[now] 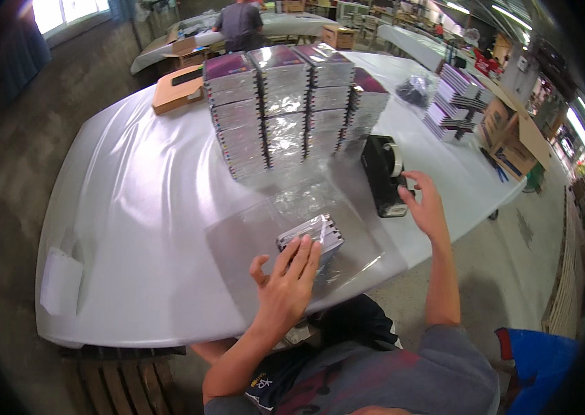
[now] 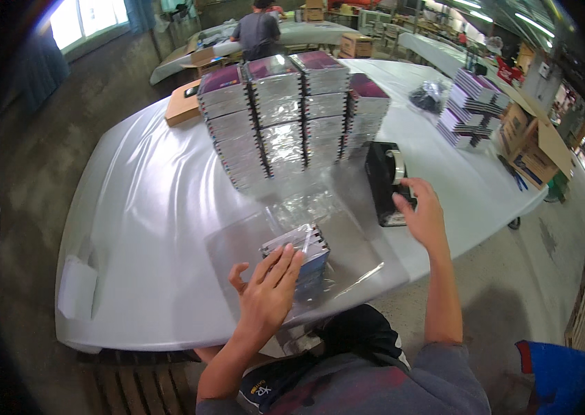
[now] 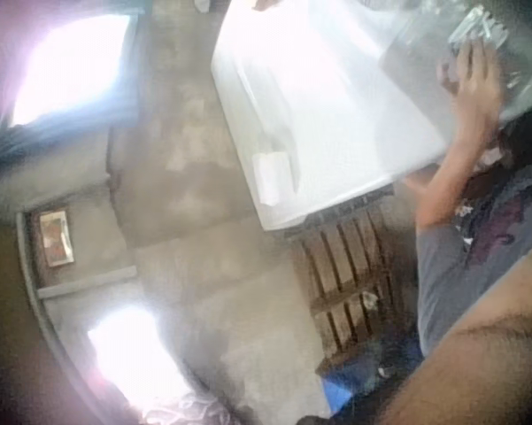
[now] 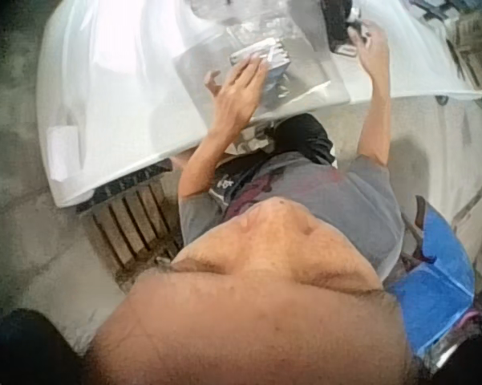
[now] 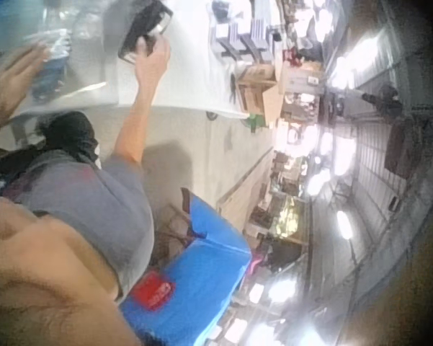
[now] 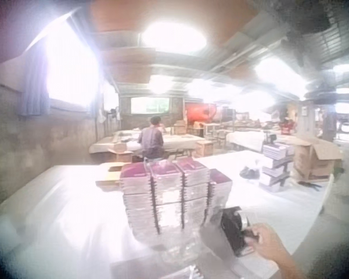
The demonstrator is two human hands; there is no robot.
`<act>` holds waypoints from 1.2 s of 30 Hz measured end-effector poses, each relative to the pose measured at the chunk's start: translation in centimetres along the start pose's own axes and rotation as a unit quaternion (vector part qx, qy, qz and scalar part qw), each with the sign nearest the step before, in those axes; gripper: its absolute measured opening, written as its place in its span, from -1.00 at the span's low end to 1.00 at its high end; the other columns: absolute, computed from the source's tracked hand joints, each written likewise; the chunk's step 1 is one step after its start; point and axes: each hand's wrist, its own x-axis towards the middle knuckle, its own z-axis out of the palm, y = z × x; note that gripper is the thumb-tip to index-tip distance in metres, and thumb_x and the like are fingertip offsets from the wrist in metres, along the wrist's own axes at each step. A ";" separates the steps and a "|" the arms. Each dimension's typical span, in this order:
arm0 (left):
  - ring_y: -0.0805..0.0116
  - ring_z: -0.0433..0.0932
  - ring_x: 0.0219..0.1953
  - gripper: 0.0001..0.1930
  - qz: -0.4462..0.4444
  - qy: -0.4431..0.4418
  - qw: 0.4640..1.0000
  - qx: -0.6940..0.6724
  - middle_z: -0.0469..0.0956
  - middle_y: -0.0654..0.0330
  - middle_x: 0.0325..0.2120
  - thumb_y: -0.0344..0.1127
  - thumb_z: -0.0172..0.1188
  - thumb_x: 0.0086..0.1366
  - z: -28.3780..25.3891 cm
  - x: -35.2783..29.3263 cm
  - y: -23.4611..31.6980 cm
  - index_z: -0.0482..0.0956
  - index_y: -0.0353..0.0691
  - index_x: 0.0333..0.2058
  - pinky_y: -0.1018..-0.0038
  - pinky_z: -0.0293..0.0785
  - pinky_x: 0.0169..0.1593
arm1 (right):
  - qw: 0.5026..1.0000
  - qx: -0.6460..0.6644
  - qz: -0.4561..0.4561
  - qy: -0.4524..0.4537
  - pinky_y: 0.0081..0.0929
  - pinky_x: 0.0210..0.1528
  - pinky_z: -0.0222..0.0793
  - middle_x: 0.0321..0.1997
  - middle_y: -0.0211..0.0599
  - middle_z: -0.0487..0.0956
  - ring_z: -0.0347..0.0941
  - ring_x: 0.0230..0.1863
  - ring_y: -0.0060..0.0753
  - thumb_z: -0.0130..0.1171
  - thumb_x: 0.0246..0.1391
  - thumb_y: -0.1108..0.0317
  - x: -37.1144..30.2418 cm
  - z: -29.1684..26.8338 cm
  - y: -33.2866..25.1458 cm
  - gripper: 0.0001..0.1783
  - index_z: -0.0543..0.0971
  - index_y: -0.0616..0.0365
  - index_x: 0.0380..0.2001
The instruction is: The person wraps spiral-bound notebooks in clear plastic bags and seals them with tape. They repeatedly pick up a notebook, place it in a bag, fold the edges, and apply tape to secure the package before stacking the finished units.
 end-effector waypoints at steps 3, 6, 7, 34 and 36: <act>0.50 0.44 0.02 -0.60 0.012 0.003 1.000 -0.017 0.51 0.33 -0.02 -0.40 0.11 0.08 0.4 -0.1 0.1 0.54 -0.06 -0.04 0.24 -0.03 0.06 | 0.975 0.114 0.191 -0.028 -0.28 0.01 0.26 0.02 -0.23 0.48 0.39 -0.03 -0.18 0.16 0.08 0.06 1.8 1.3 8.6 -0.62 0.57 0.09 -0.15; 0.50 0.42 0.03 -0.57 0.005 0.010 1.000 -0.011 0.50 0.33 -0.01 -0.40 0.10 0.06 0.5 -0.3 -0.1 0.53 -0.07 -0.03 0.24 -0.02 0.06 | 0.910 0.219 0.341 -0.091 -0.17 0.02 0.17 -0.06 -0.33 0.50 0.36 -0.04 -0.32 0.19 0.04 -0.01 2.9 1.8 6.7 -0.60 0.59 0.07 -0.23; 0.50 0.42 0.03 -0.57 0.004 0.013 1.000 -0.009 0.51 0.34 -0.01 -0.41 0.11 0.05 0.5 -0.2 -0.1 0.54 -0.07 -0.03 0.24 -0.01 0.05 | 0.883 0.234 0.392 -0.105 -0.14 0.02 0.14 -0.09 -0.37 0.50 0.35 -0.04 -0.36 0.20 0.03 -0.03 2.9 1.7 5.6 -0.61 0.59 0.06 -0.26; 0.31 0.51 -0.10 -0.62 -0.015 0.014 0.994 -0.105 0.53 0.20 -0.11 -0.52 0.17 0.06 -0.3 0.7 0.1 0.60 -0.16 -0.09 0.40 0.30 -0.14 | 0.947 -0.255 0.043 0.189 -0.04 0.28 -0.03 -0.14 -0.34 0.57 0.44 -0.05 -0.24 0.17 0.05 0.34 -6.0 1.0 6.1 -0.91 0.65 0.03 -0.41; 0.28 0.51 -0.10 -0.63 -0.010 0.017 0.994 -0.107 0.53 0.20 -0.16 -0.53 0.16 0.05 -0.3 0.8 0.1 0.60 -0.16 -0.10 0.40 0.33 -0.15 | 0.973 -0.166 -0.012 0.161 -0.13 0.15 0.16 -0.25 -0.32 0.59 0.48 -0.22 -0.33 0.16 0.07 0.38 -5.8 0.2 4.8 -0.90 0.64 0.07 -0.39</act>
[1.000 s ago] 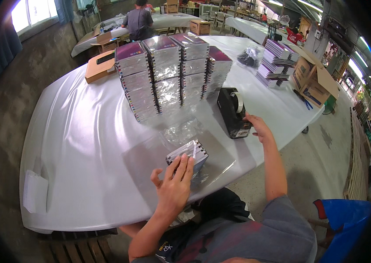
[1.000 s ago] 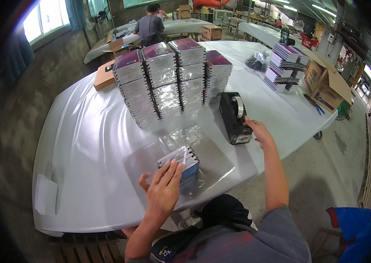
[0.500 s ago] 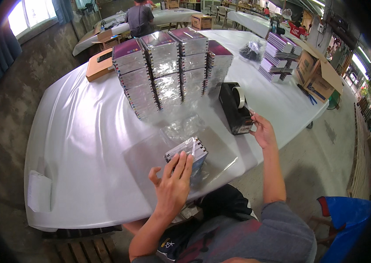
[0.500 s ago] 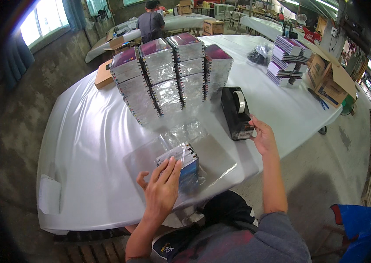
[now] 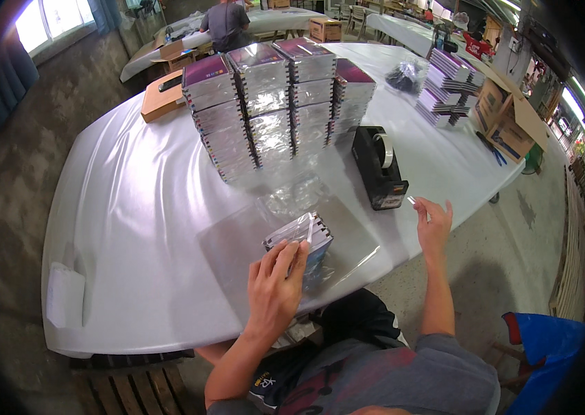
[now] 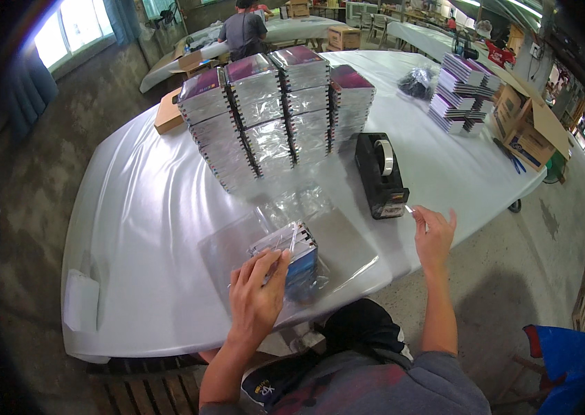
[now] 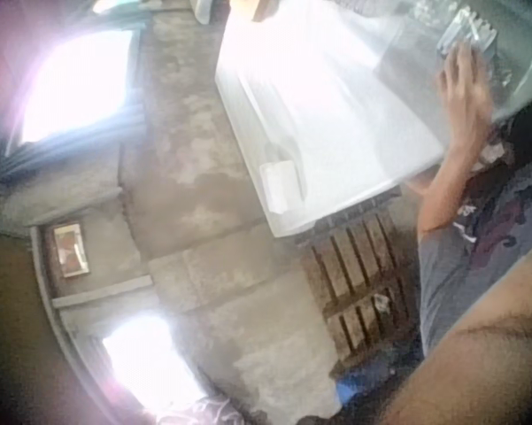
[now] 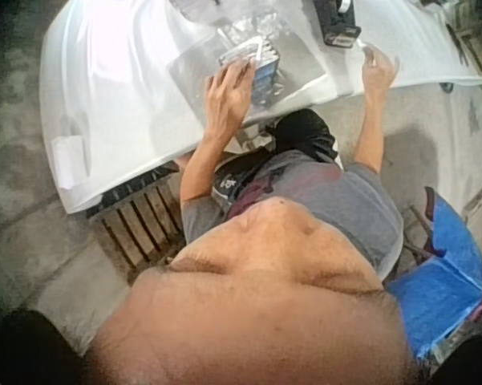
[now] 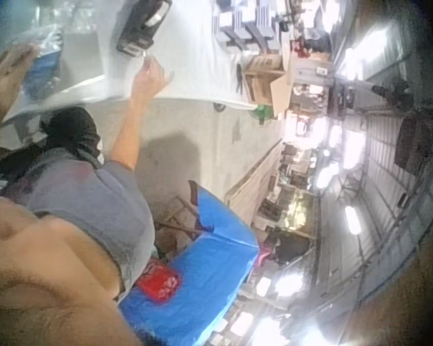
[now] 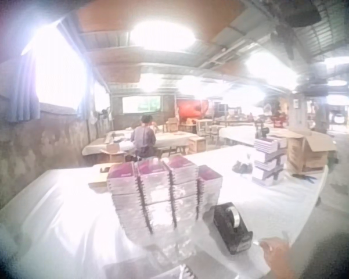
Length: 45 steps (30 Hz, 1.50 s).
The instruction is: The person wraps spiral-bound notebooks in clear plastic bags and seals them with tape. They repeatedly pick up a notebook, place it in a bag, fold the edges, and apply tape to secure the package before stacking the finished units.
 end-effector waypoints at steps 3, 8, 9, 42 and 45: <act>0.25 0.51 -0.09 -0.64 0.002 -0.012 1.000 0.008 0.54 0.18 -0.21 -0.53 0.16 0.05 0.1 -0.2 -0.2 0.59 -0.18 -0.12 0.39 0.38 -0.13 | 0.965 0.249 0.030 -0.073 -0.37 -0.12 0.35 -0.42 -0.33 0.59 0.46 -0.42 -0.49 0.17 0.06 0.41 0.4 -1.8 -4.9 -0.90 0.63 0.15 -0.37; 0.17 0.54 -0.12 -0.70 -0.004 0.011 1.000 -0.017 0.55 0.14 -0.27 -0.53 0.22 0.03 0.3 0.1 -0.1 0.53 -0.25 -0.19 0.30 0.46 -0.10 | 0.754 0.583 0.123 -0.278 -0.74 -0.54 0.21 -0.53 -0.38 0.55 0.36 -0.54 -0.69 0.19 0.10 0.32 0.1 -3.4 -12.5 -0.79 0.63 0.28 -0.38; 0.16 0.54 -0.13 -0.71 -0.011 0.021 0.999 -0.031 0.55 0.13 -0.28 -0.52 0.24 0.03 0.6 0.0 -0.2 0.51 -0.26 -0.20 0.29 0.47 -0.10 | 0.721 0.599 0.142 -0.317 -0.75 -0.57 0.17 -0.55 -0.38 0.54 0.35 -0.57 -0.70 0.19 0.11 0.30 0.0 -3.4 -13.4 -0.77 0.63 0.29 -0.39; 0.10 0.50 -0.10 -0.35 -0.071 -0.179 0.981 0.018 0.51 0.03 -0.13 -0.08 0.32 -0.14 -1.5 4.4 -0.3 0.45 -0.17 0.00 0.28 0.23 -0.04 | 0.856 0.468 0.095 -0.199 -0.54 -0.68 0.19 -0.76 -0.45 0.48 0.36 -0.74 -0.62 0.29 0.01 0.15 -9.8 6.4 -14.4 -0.64 0.62 0.25 -0.65; 0.11 0.51 -0.15 -0.23 -0.075 -0.232 0.970 0.017 0.54 0.07 -0.25 -0.02 0.31 -0.11 0.8 6.5 -0.9 0.31 -0.15 0.11 0.29 0.22 -0.04 | 0.856 0.419 0.053 -0.299 -0.53 -0.65 0.24 -0.77 -0.45 0.47 0.39 -0.74 -0.59 0.30 -0.01 0.16 -9.8 6.0 -13.7 -0.66 0.62 0.22 -0.66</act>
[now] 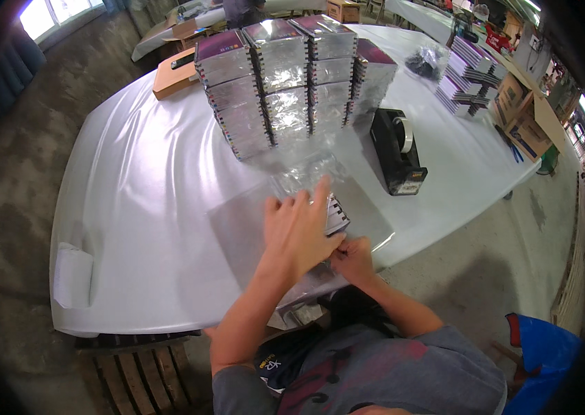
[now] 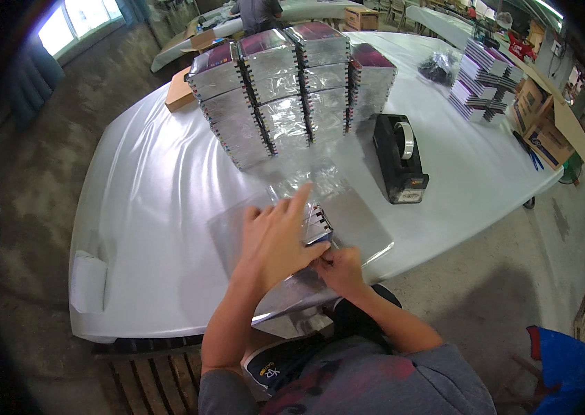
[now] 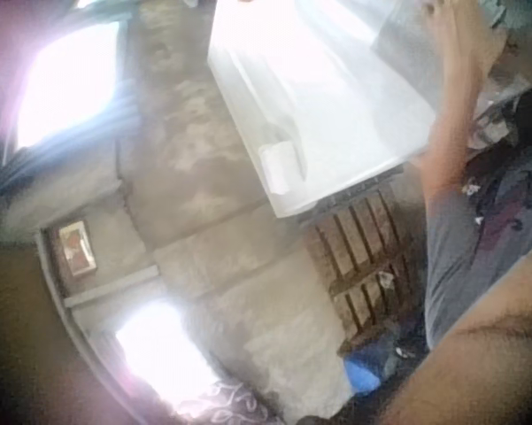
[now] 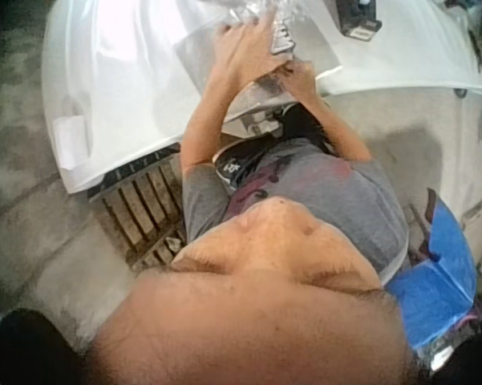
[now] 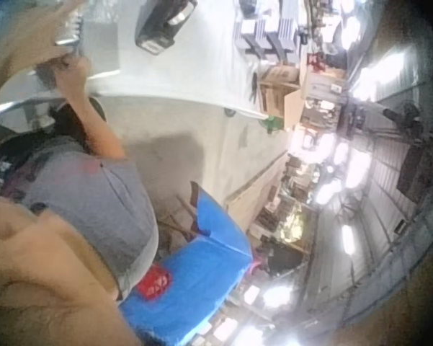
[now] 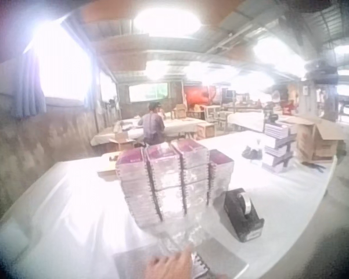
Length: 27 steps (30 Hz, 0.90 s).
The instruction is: The person wraps spiral-bound notebooks in clear plastic bags and seals them with tape. They repeatedly pick up a notebook, place it in a bag, fold the edges, and apply tape to secure the package before stacking the finished units.
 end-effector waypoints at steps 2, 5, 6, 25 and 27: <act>0.15 0.52 -0.18 -0.16 -0.003 0.006 1.000 -0.019 0.54 0.10 -0.32 -0.02 0.32 -0.11 0.0 0.9 0.1 0.22 -0.13 0.18 0.30 0.23 -0.04 | 0.991 0.019 0.049 -0.120 -0.55 -0.62 0.28 -0.76 -0.47 0.47 0.40 -0.73 -0.59 0.30 -0.01 0.14 -0.4 -0.5 -0.9 -0.68 0.63 0.19 -0.61; 0.25 0.53 -0.22 -0.08 -0.050 0.057 0.993 -0.087 0.53 0.14 -0.38 -0.10 0.37 -0.10 -1.0 1.2 0.1 0.12 -0.13 0.23 0.33 0.25 -0.06 | 0.937 0.133 0.140 -0.292 -0.56 -0.46 0.35 -0.59 -0.44 0.51 0.44 -0.56 -0.58 0.28 0.01 0.09 -2.3 -0.5 -3.3 -0.68 0.60 0.15 -0.38; 0.27 0.53 -0.23 -0.07 -0.066 0.088 0.984 -0.139 0.51 0.15 -0.38 -0.12 0.38 -0.09 -1.4 0.7 -0.5 0.09 -0.13 0.25 0.34 0.26 -0.06 | 0.904 0.190 0.180 -0.339 -0.55 -0.34 0.38 -0.44 -0.38 0.54 0.47 -0.42 -0.57 0.27 0.02 0.09 -2.7 -0.2 -3.4 -0.62 0.57 0.15 -0.22; -0.04 0.12 0.27 -0.01 -0.063 0.303 0.867 -0.390 0.30 -0.09 0.08 -0.12 0.59 -0.40 3.8 -7.3 -4.2 0.29 -0.22 0.08 0.18 0.16 0.22 | 0.913 0.350 -0.122 -0.172 -0.30 0.31 -0.03 0.28 -0.13 0.21 0.06 0.33 -0.24 0.62 -0.58 0.22 5.9 -2.2 -5.9 0.05 0.32 0.10 0.11; -0.07 0.09 0.28 -0.15 0.018 0.296 0.915 -0.275 0.26 -0.05 0.12 -0.10 0.59 -0.44 0.6 -6.8 -4.3 0.44 -0.10 -0.04 0.10 0.13 0.24 | 0.945 0.172 -0.206 -0.185 -0.25 0.32 -0.04 0.31 -0.14 0.18 0.04 0.35 -0.16 0.57 -0.47 0.26 7.5 -4.4 -7.4 -0.12 0.41 0.03 0.06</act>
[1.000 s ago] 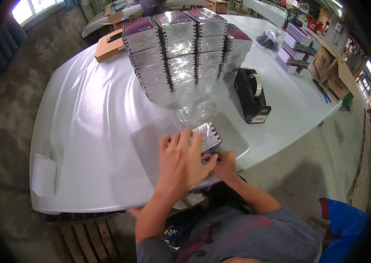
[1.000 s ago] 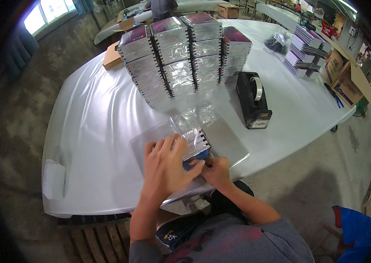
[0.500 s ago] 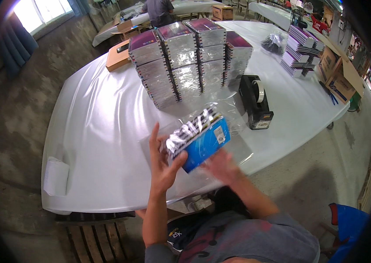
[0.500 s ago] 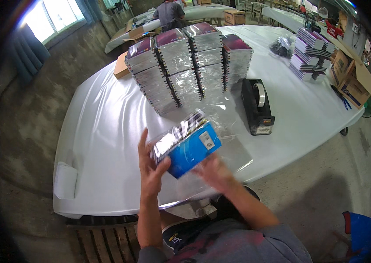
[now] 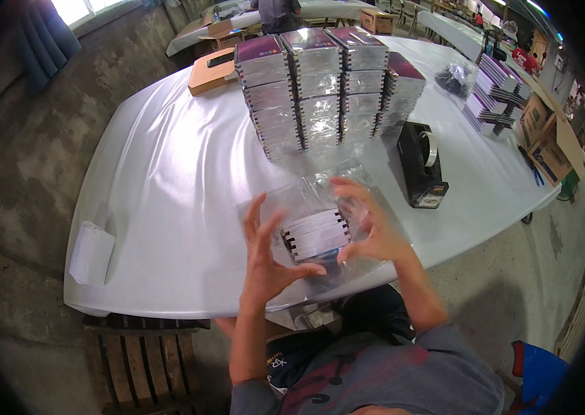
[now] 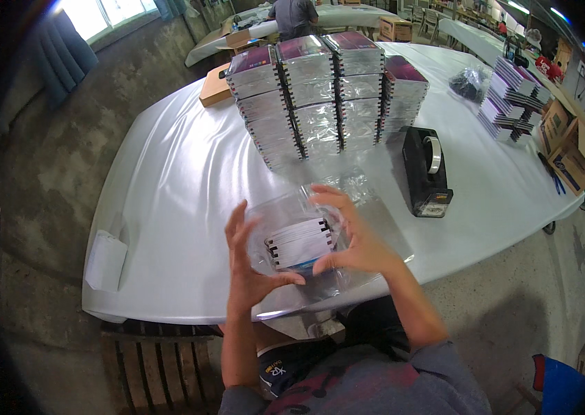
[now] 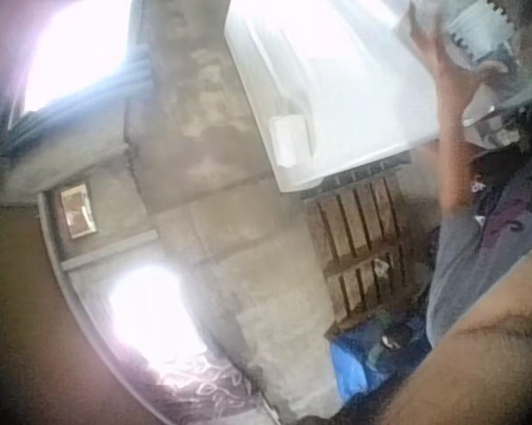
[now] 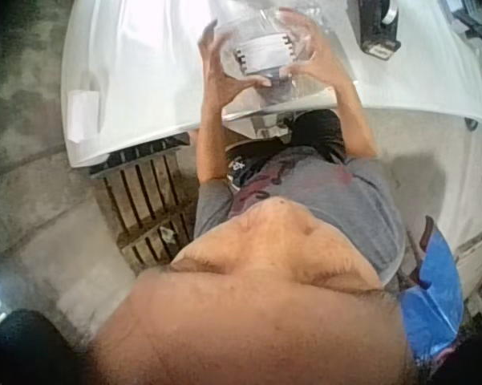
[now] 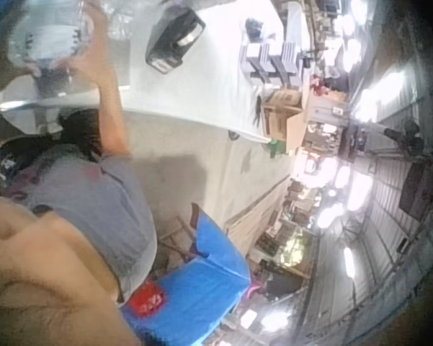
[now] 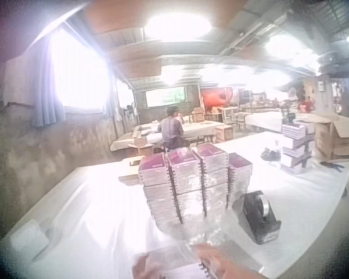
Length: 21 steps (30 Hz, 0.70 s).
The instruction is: The person wraps spiral-bound notebooks in clear plastic bags and seals them with tape. They repeatedly pick up a notebook, place it in a bag, fold the edges, and apply tape to secure the package before stacking the finished units.
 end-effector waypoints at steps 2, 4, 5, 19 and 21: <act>-0.12 0.06 0.30 -0.42 0.095 -0.055 0.990 0.087 0.14 0.00 0.20 -0.07 0.57 -0.43 -1.4 1.3 -0.7 0.63 0.08 -0.28 -0.04 0.06 0.25 | 0.990 -0.129 -0.044 -0.042 -0.22 0.32 -0.04 0.32 -0.17 0.17 0.04 0.35 -0.12 0.51 -0.37 0.30 0.9 -1.2 -0.9 -0.27 0.48 -0.02 0.00; -0.11 0.07 0.29 -0.37 0.162 -0.081 0.974 0.135 0.10 -0.01 0.21 -0.01 0.55 -0.45 -2.0 2.4 -0.8 0.62 0.03 -0.26 -0.05 0.09 0.23 | 0.983 -0.153 -0.078 -0.056 -0.21 0.32 -0.02 0.32 -0.20 0.19 0.06 0.34 -0.12 0.47 -0.30 0.33 1.5 -1.3 -1.5 -0.38 0.52 -0.05 -0.04; -0.11 0.08 0.29 -0.35 0.156 -0.066 0.980 0.102 0.09 -0.02 0.21 0.03 0.55 -0.45 -2.3 2.6 -0.4 0.61 0.00 -0.25 -0.04 0.11 0.22 | 0.984 -0.146 -0.087 -0.055 -0.21 0.31 -0.01 0.31 -0.21 0.20 0.07 0.34 -0.12 0.45 -0.27 0.34 1.7 -1.4 -1.9 -0.42 0.53 -0.05 -0.06; 0.20 0.44 0.07 -0.12 0.005 -0.047 0.998 -0.028 0.43 0.07 0.06 -0.15 0.56 -0.37 -1.5 -5.7 -4.0 0.47 -0.23 0.05 0.33 0.39 0.11 | 0.995 -0.097 0.017 0.018 -0.33 0.28 0.12 0.17 -0.22 0.41 0.26 0.24 -0.25 0.56 -0.48 0.27 -4.3 0.6 0.2 -0.12 0.44 0.09 0.07; 0.19 0.45 0.07 -0.13 0.004 -0.038 0.999 -0.024 0.43 0.06 0.06 -0.15 0.56 -0.38 -1.9 -6.1 -4.2 0.48 -0.24 0.04 0.33 0.39 0.11 | 0.998 -0.042 0.025 0.034 -0.27 0.28 0.11 0.18 -0.24 0.40 0.25 0.25 -0.23 0.55 -0.49 0.30 -4.1 -0.2 0.1 -0.16 0.49 0.06 0.03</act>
